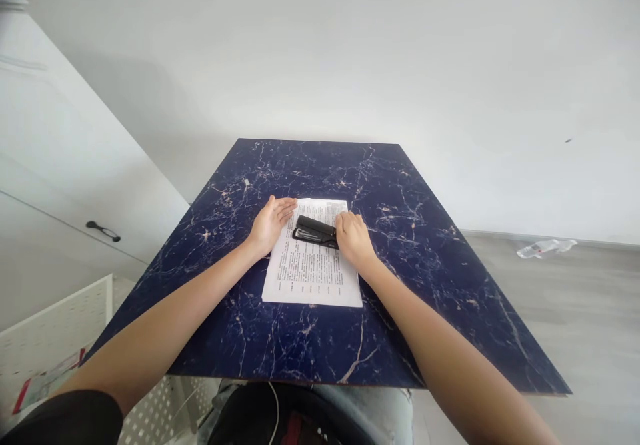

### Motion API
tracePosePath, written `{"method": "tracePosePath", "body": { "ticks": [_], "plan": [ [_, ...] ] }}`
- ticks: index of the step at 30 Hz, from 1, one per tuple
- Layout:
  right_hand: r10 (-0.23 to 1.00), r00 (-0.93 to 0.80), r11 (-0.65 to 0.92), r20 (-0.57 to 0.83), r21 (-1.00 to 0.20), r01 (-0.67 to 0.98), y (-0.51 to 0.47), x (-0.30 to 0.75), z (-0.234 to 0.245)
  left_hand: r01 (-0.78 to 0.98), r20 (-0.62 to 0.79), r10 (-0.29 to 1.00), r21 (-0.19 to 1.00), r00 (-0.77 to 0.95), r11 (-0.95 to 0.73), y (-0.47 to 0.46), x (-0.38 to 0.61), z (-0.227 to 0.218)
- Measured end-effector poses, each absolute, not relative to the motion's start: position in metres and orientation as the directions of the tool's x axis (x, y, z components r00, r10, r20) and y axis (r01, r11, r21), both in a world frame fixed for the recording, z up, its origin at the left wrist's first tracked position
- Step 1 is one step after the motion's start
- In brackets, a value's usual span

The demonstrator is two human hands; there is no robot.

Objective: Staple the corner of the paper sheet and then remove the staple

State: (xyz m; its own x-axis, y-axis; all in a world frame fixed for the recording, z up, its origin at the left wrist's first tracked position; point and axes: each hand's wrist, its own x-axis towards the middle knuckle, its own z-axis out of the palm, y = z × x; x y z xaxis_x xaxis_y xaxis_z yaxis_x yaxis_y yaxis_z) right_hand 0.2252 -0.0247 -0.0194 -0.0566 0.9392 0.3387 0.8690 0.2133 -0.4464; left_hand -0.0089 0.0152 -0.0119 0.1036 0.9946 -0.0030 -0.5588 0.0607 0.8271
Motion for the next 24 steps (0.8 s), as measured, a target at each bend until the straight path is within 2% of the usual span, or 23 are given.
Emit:
{"method": "tracePosePath", "body": {
  "ticks": [3,6,8,11,14,17,20,22,24],
  "plan": [
    [0.95,-0.017,0.142,0.313,-0.382,0.913,-0.029,0.228,-0.02,-0.565,-0.007,0.996,0.823,0.091,0.058,0.014,-0.011,-0.01],
    [0.946,0.005,0.126,0.326,-0.381,0.916,-0.033,0.225,-0.014,-0.569,0.001,0.999,0.822,0.05,0.027,0.014,-0.013,-0.009],
    [0.933,-0.032,0.2,0.358,-0.443,0.874,-0.035,0.222,-0.007,-0.566,0.005,0.999,0.824,0.046,0.022,0.013,-0.014,-0.007],
    [0.909,-0.179,0.364,0.376,-0.511,0.779,-0.037,0.217,0.004,-0.568,-0.012,0.997,0.821,0.075,0.053,0.012,-0.015,-0.006],
    [0.879,-0.318,0.463,0.355,-0.48,0.745,-0.04,0.214,0.007,-0.567,-0.018,0.996,0.821,0.088,0.065,0.012,-0.014,-0.005],
    [0.886,-0.32,0.454,0.337,-0.483,0.748,-0.045,0.214,0.006,-0.574,-0.027,0.994,0.814,0.105,0.083,0.012,-0.013,-0.005],
    [0.861,-0.208,0.433,0.464,-0.455,0.778,-0.05,0.216,0.005,-0.635,-0.08,0.98,0.751,0.184,0.181,0.011,-0.014,-0.003],
    [0.757,-0.197,0.503,0.623,-0.364,0.784,-0.052,0.219,0.007,-0.655,-0.14,0.936,0.68,0.324,0.329,0.01,-0.015,0.0],
    [0.63,-0.263,0.582,0.731,-0.22,0.783,-0.053,0.223,0.011,-0.63,-0.171,0.872,0.63,0.458,0.455,0.009,-0.015,0.003]
  ]
}}
